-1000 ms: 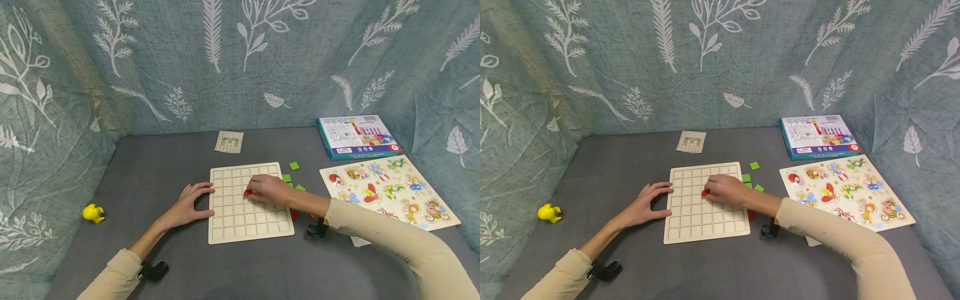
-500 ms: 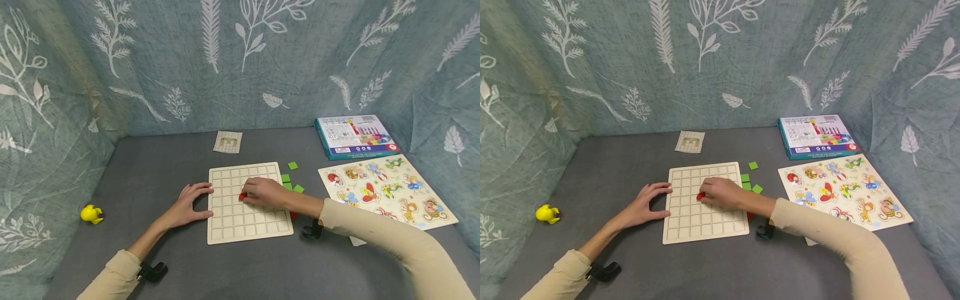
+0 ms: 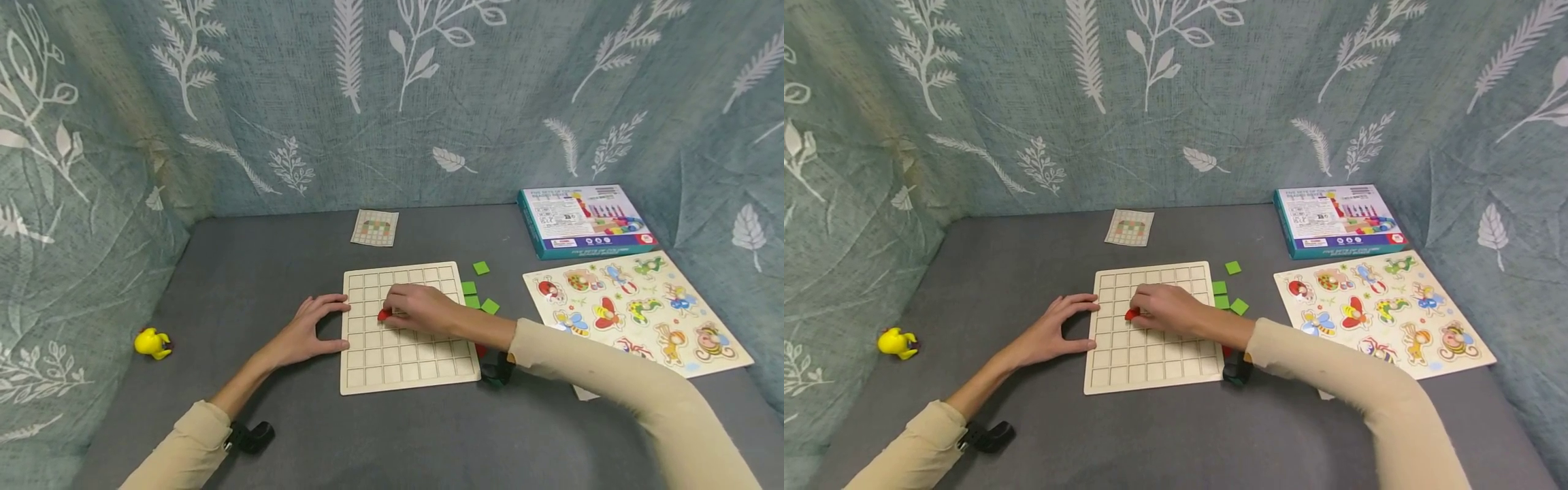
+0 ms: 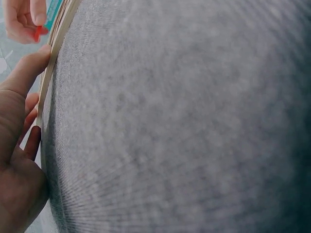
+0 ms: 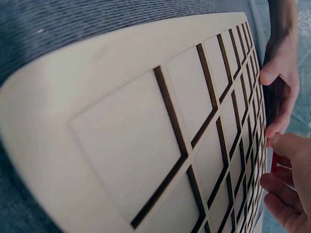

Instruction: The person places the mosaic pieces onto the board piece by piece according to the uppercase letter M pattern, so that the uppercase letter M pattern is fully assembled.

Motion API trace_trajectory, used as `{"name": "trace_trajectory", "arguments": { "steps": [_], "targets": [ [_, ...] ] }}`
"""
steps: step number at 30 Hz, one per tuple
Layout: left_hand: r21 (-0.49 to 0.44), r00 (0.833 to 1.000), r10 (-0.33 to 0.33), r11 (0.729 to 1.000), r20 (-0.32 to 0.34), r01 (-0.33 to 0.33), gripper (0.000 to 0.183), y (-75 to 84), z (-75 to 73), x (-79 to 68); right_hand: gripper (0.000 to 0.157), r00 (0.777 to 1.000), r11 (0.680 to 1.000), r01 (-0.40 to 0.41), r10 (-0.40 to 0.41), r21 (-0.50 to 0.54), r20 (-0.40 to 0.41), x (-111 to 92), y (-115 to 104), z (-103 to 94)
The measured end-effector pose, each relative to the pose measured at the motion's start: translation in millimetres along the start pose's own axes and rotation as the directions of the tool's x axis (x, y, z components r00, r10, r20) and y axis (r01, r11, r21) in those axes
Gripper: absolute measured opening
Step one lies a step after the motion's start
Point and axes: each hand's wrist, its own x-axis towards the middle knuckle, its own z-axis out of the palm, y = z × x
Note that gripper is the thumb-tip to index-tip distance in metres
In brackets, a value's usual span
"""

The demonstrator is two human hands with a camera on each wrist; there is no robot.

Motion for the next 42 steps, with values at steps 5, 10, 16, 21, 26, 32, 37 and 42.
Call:
{"name": "trace_trajectory", "arguments": {
  "steps": [5,10,16,21,26,32,37,42],
  "targets": [
    [-0.007,1.0,0.016,1.0,-0.004,-0.016,0.063,-0.3,0.2,0.2,0.012,1.0,1.0,0.004,-0.004,0.007,-0.002,3,0,1.2],
    [-0.01,1.0,0.016,1.0,-0.001,-0.016,0.062,-0.9,0.4,-0.2,0.012,1.0,1.0,0.008,-0.008,-0.009,-0.015,4,-2,0.9],
    [0.007,1.0,0.01,1.0,-0.002,-0.01,0.062,-1.7,0.1,-0.8,0.012,1.0,0.999,0.004,-0.005,-0.042,-0.03,6,-1,2.1],
    [0.001,1.0,0.008,1.0,-0.004,-0.008,0.062,-0.9,0.4,-1.4,0.011,0.999,0.999,-0.015,0.014,-0.048,-0.033,8,-1,4.0],
    [-0.008,1.0,0.014,1.0,-0.007,-0.014,0.062,-1.1,1.1,-2.7,0.014,0.999,0.997,-0.027,0.026,-0.076,-0.023,10,-1,7.8],
    [-0.016,1.0,0.025,1.0,-0.009,-0.025,0.061,-1.4,1.5,-2.8,0.015,0.999,0.996,-0.024,0.021,-0.088,-0.029,12,-3,9.0],
    [-0.018,1.0,0.026,0.999,-0.009,-0.027,0.063,-2.5,1.2,-2.8,0.016,0.999,0.995,-0.035,0.034,-0.093,-0.015,14,-2,11.2],
    [-0.011,1.0,0.018,1.0,-0.01,-0.018,0.064,-3.3,0.8,-3.3,0.016,0.999,0.994,-0.038,0.037,-0.102,-0.009,15,-1,14.8]
  ]
}}
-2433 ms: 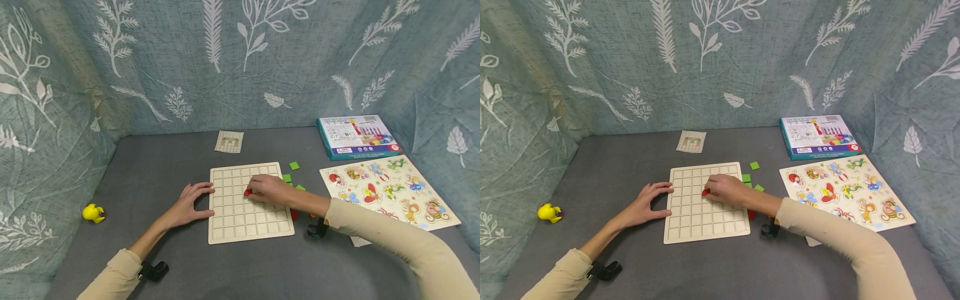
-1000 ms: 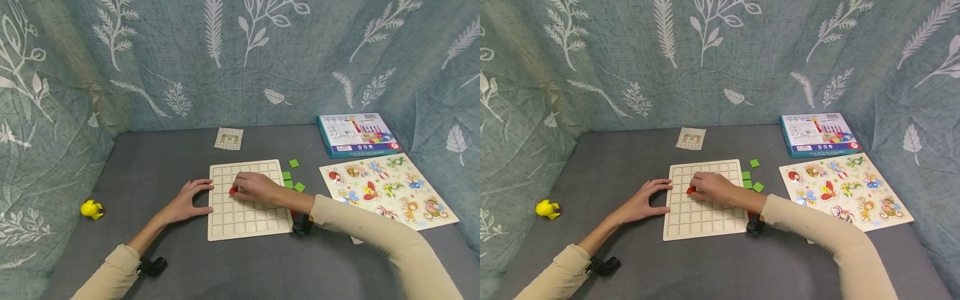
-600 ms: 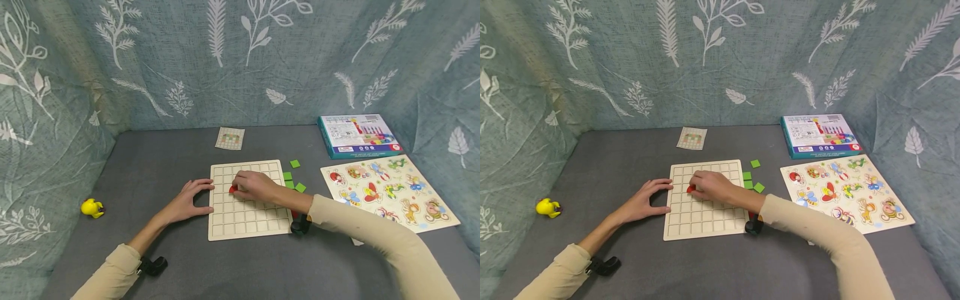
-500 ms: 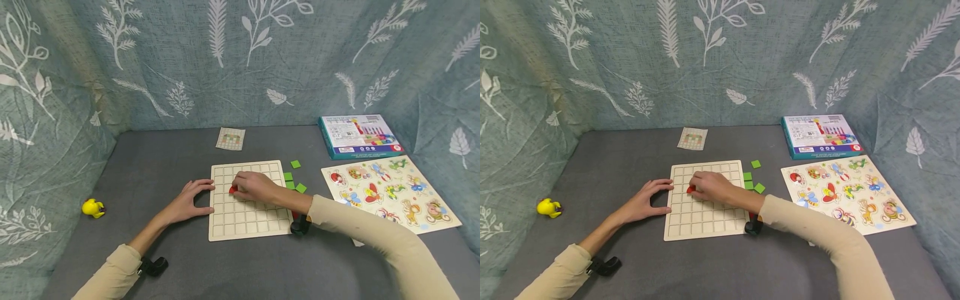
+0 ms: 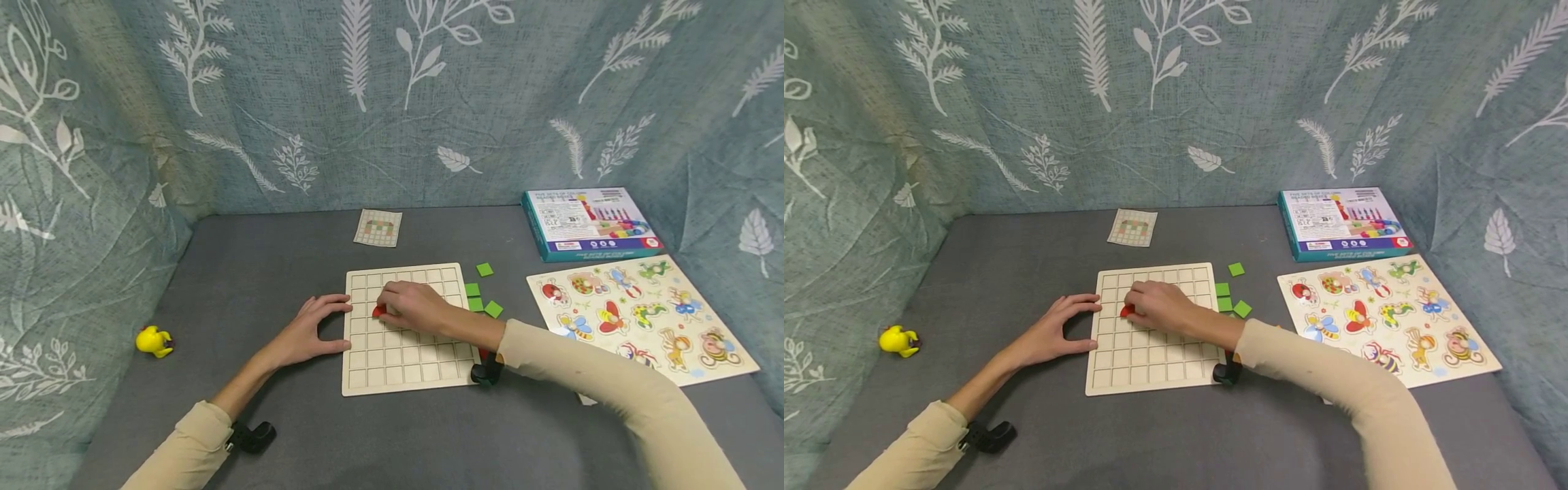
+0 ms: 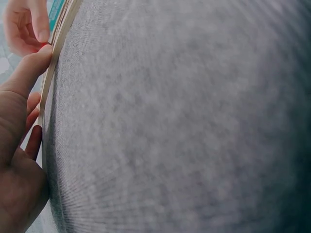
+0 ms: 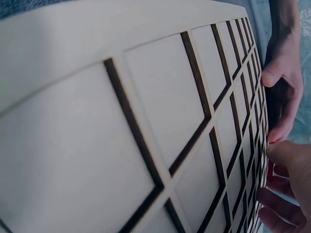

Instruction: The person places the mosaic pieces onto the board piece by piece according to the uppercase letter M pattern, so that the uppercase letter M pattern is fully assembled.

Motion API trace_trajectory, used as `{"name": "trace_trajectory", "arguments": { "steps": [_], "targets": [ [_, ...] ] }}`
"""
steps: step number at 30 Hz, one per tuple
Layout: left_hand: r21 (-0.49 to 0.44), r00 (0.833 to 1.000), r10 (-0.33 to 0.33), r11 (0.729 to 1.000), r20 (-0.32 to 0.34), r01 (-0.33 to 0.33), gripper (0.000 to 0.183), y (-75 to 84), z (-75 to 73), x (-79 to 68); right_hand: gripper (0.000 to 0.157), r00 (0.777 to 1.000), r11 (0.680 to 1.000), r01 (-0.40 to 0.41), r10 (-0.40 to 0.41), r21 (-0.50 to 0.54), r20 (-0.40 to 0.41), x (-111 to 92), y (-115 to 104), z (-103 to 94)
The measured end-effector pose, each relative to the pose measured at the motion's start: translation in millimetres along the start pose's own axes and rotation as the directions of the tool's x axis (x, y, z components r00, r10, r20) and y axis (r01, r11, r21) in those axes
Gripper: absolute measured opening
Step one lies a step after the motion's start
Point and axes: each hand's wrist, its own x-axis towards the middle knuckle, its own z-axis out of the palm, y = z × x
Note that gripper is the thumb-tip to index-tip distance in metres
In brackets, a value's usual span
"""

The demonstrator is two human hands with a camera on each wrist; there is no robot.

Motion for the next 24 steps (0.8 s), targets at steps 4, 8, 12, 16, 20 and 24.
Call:
{"name": "trace_trajectory", "arguments": {
  "steps": [4,8,12,16,20,24],
  "targets": [
    [0.003,1.0,-0.004,1.0,0.002,0.004,0.064,0.7,-1.1,-0.2,0.016,1.0,1.0,-0.003,0.003,-0.004,0.004,1,-1,0.4],
    [0.002,1.0,0.002,1.0,0.003,-0.002,0.063,1.2,-2.3,-0.1,0.015,1.0,0.999,-0.003,0.004,-0.037,0.017,4,-1,2.2],
    [-0.002,1.0,0.0,1.0,0.007,0.0,0.063,0.4,-2.0,-0.2,0.013,1.0,0.999,-0.01,0.011,-0.045,0.014,6,-1,4.0],
    [-0.001,1.0,-0.002,1.0,0.007,0.002,0.063,0.6,-1.8,-0.6,0.013,1.0,0.999,-0.008,0.009,-0.043,0.013,7,-1,4.8],
    [-0.004,1.0,0.005,1.0,0.007,-0.005,0.062,0.4,-1.9,-0.1,0.014,1.0,0.998,-0.002,0.003,-0.057,0.006,9,-1,4.9],
    [-0.009,1.0,-0.003,1.0,0.012,0.003,0.062,0.3,-2.4,-0.1,0.012,1.0,0.998,-0.013,0.014,-0.057,0.015,11,-3,4.7]
  ]
}}
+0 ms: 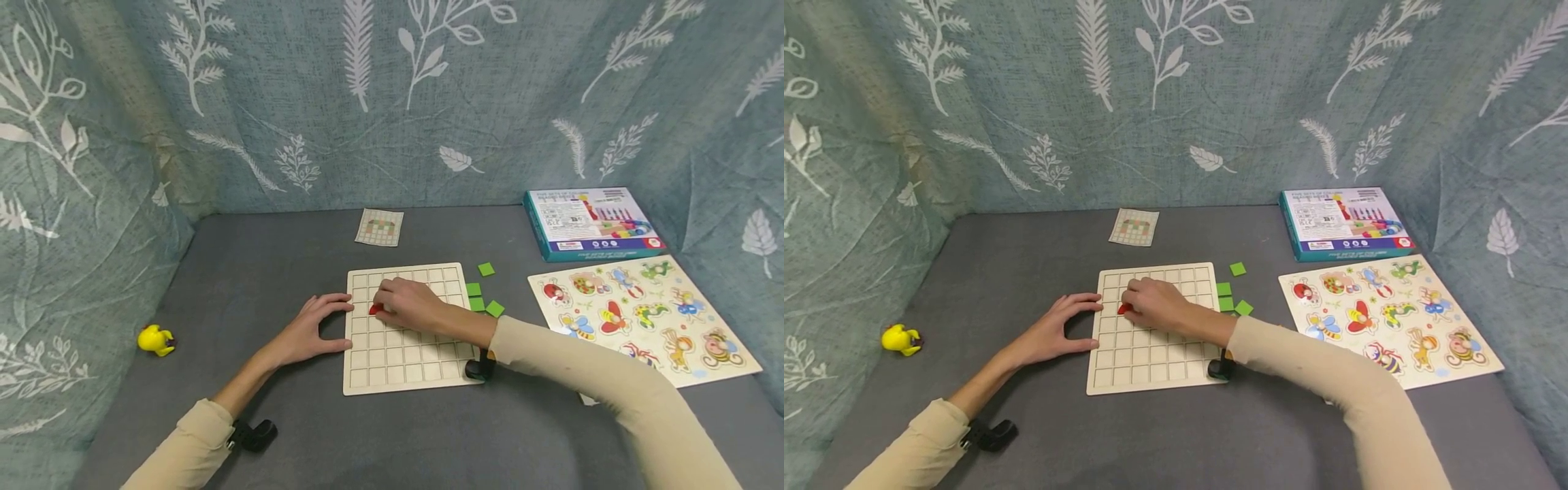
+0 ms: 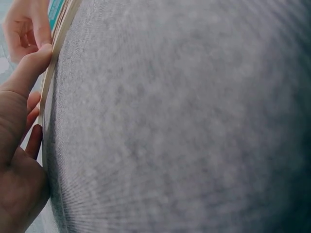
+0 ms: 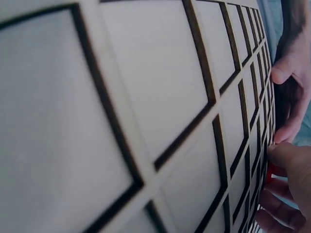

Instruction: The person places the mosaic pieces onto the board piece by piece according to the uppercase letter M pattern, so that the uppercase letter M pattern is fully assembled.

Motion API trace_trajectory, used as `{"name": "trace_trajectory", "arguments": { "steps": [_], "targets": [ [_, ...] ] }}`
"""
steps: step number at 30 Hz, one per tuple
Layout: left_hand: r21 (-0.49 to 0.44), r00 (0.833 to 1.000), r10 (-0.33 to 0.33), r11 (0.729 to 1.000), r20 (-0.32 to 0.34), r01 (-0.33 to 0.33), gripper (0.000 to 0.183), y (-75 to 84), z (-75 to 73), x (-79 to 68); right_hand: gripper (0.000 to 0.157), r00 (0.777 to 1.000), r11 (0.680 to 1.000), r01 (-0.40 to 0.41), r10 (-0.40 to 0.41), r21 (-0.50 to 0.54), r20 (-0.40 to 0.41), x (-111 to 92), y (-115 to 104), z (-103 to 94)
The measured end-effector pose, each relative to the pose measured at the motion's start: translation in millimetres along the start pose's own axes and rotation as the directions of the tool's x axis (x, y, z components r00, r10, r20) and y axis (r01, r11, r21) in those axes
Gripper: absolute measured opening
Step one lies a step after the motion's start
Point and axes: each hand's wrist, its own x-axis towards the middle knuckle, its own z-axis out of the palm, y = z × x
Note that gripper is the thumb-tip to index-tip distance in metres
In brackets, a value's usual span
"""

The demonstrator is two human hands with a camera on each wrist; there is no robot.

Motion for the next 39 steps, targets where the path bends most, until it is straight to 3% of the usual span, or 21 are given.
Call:
{"name": "trace_trajectory", "arguments": {
  "steps": [11,28,39],
  "targets": [
    [0.011,1.0,0.015,1.0,-0.011,-0.015,0.061,-0.7,1.5,-2.7,0.011,0.998,1.0,-0.003,0.003,0.001,0.058,2,-4,0.4],
    [0.02,1.0,0.017,1.0,0.007,-0.017,0.062,-1.9,-1.1,2.5,0.007,0.999,0.999,0.018,-0.017,-0.032,0.037,1,-7,1.2],
    [0.019,1.0,0.027,0.999,-0.004,-0.027,0.062,-1.1,-0.2,1.9,0.006,0.998,0.99,0.023,-0.015,-0.138,0.055,2,-12,3.7]
  ]
}}
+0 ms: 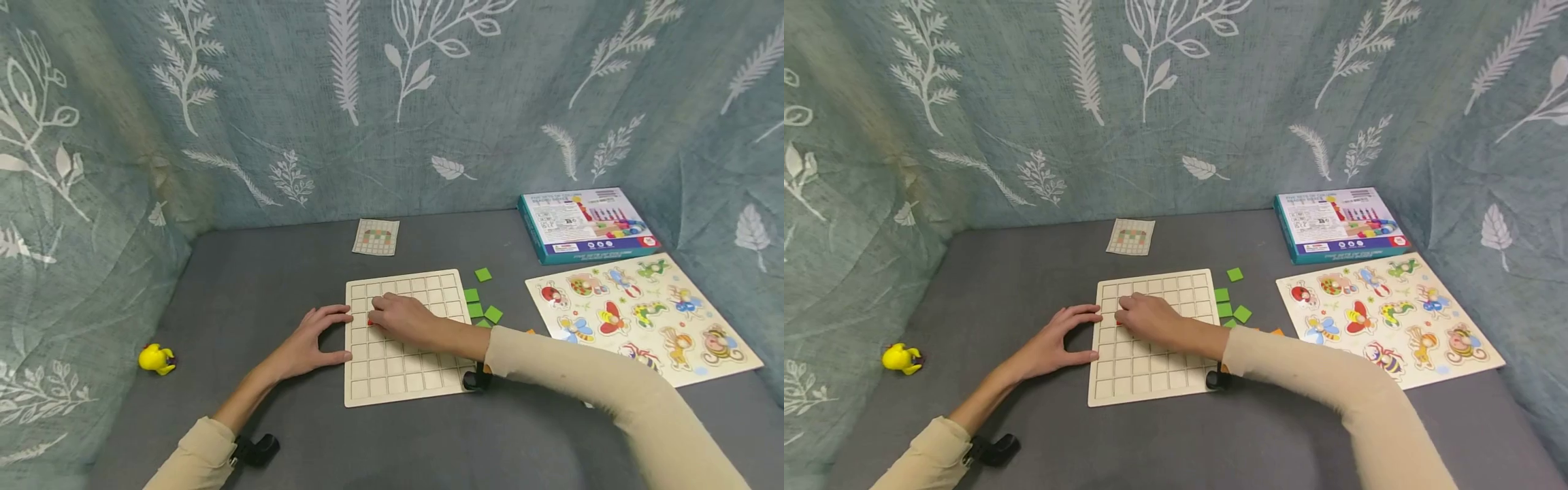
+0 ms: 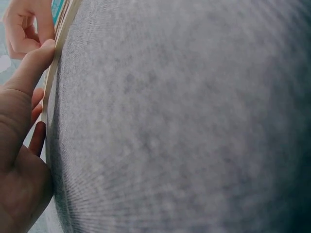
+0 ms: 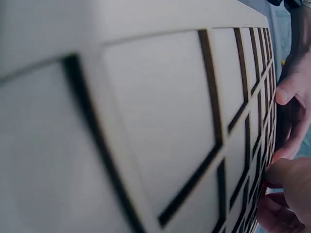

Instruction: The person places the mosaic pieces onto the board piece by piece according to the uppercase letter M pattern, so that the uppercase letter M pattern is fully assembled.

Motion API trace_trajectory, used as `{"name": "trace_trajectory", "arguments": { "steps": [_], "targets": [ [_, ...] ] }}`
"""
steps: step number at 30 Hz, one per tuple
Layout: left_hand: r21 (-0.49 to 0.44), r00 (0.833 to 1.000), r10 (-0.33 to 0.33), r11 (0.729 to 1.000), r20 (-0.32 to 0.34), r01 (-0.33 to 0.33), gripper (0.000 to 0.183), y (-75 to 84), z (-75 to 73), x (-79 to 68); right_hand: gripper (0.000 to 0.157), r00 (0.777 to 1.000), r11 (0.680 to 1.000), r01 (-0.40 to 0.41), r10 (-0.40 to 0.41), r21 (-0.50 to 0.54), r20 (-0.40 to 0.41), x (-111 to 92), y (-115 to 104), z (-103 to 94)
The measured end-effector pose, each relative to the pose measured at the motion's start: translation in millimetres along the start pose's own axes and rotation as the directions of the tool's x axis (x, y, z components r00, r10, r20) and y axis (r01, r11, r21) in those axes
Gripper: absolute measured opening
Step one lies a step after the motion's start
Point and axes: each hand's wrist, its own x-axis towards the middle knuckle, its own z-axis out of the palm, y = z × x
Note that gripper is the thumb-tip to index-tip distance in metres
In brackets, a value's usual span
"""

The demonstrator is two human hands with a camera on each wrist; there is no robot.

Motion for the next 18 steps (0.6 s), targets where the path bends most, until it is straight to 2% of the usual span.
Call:
{"name": "trace_trajectory", "arguments": {
  "steps": [7,18],
  "targets": [
    [-0.006,1.0,0.004,1.0,0.004,-0.004,0.06,-0.7,0.5,-0.1,0.004,0.999,1.0,-0.001,0.001,0.005,-0.044,-2.8,-0.7,2.0],
    [0.015,1.0,0.01,1.0,-0.01,-0.01,0.06,0.3,2.5,-0.5,0.006,0.999,0.999,-0.004,0.005,0.035,-0.047,-7.1,0.4,1.6]
  ]
}}
